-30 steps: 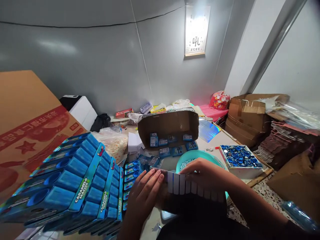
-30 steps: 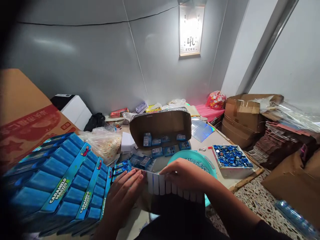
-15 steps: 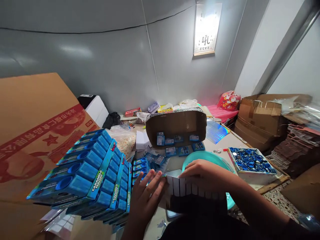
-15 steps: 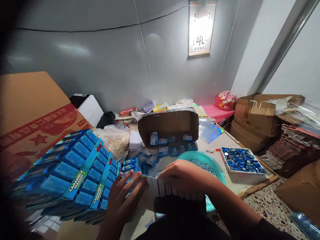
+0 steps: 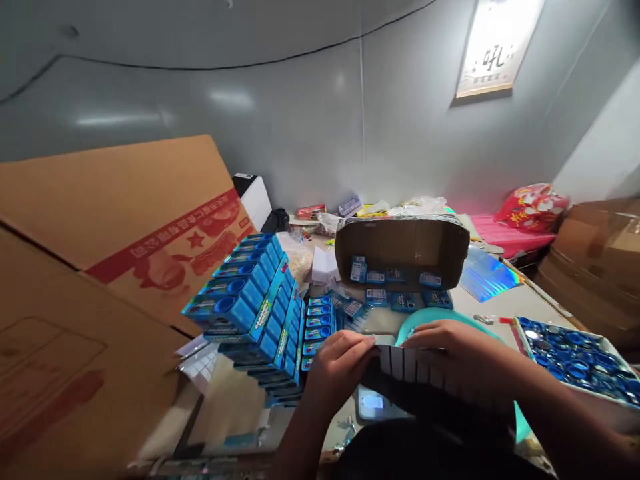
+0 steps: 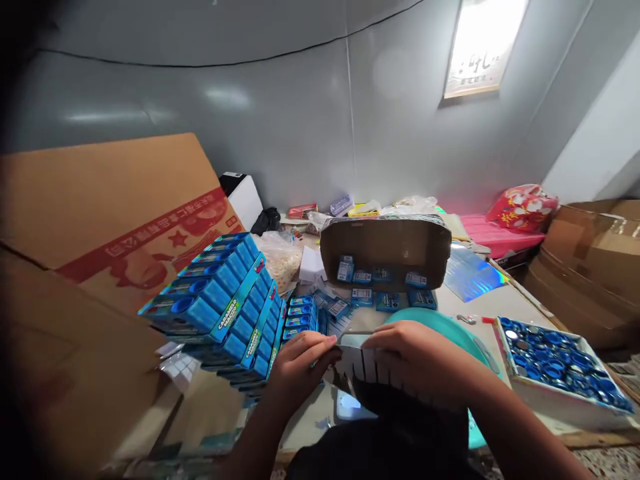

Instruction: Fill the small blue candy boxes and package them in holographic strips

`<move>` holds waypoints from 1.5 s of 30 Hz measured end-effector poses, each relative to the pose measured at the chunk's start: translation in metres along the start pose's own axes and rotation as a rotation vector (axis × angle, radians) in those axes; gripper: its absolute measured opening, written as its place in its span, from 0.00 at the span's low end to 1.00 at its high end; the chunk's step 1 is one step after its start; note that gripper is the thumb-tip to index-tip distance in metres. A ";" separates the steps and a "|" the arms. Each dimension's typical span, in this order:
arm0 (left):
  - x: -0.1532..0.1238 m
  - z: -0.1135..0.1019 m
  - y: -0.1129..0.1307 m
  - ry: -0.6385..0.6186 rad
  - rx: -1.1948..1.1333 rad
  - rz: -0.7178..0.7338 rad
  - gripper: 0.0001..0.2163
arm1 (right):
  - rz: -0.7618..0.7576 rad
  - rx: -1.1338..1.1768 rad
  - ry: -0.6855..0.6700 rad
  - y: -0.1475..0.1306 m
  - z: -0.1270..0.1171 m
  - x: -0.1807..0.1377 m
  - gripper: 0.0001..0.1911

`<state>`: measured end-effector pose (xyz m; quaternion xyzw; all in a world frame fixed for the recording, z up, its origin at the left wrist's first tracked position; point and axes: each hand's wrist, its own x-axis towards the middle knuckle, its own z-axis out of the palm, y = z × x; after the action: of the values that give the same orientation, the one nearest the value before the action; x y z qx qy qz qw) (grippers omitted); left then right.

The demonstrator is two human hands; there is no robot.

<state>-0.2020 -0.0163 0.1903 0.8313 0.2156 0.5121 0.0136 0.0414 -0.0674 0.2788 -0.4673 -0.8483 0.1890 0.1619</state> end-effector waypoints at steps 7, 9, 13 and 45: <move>-0.028 -0.001 -0.004 0.134 0.306 0.160 0.16 | 0.000 0.064 -0.082 -0.006 0.000 0.008 0.14; -0.033 0.001 -0.006 0.160 0.331 0.176 0.17 | -0.012 0.069 -0.077 -0.007 0.001 0.010 0.14; -0.040 0.005 -0.012 0.169 0.358 0.197 0.16 | -0.049 0.091 -0.051 -0.007 0.001 0.012 0.14; -0.010 -0.007 0.007 0.087 0.207 0.105 0.24 | -0.072 -0.037 0.187 -0.026 0.037 0.038 0.12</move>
<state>-0.2096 -0.0275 0.1866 0.8154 0.2240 0.5227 -0.1085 -0.0139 -0.0538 0.2624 -0.4552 -0.8490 0.1229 0.2386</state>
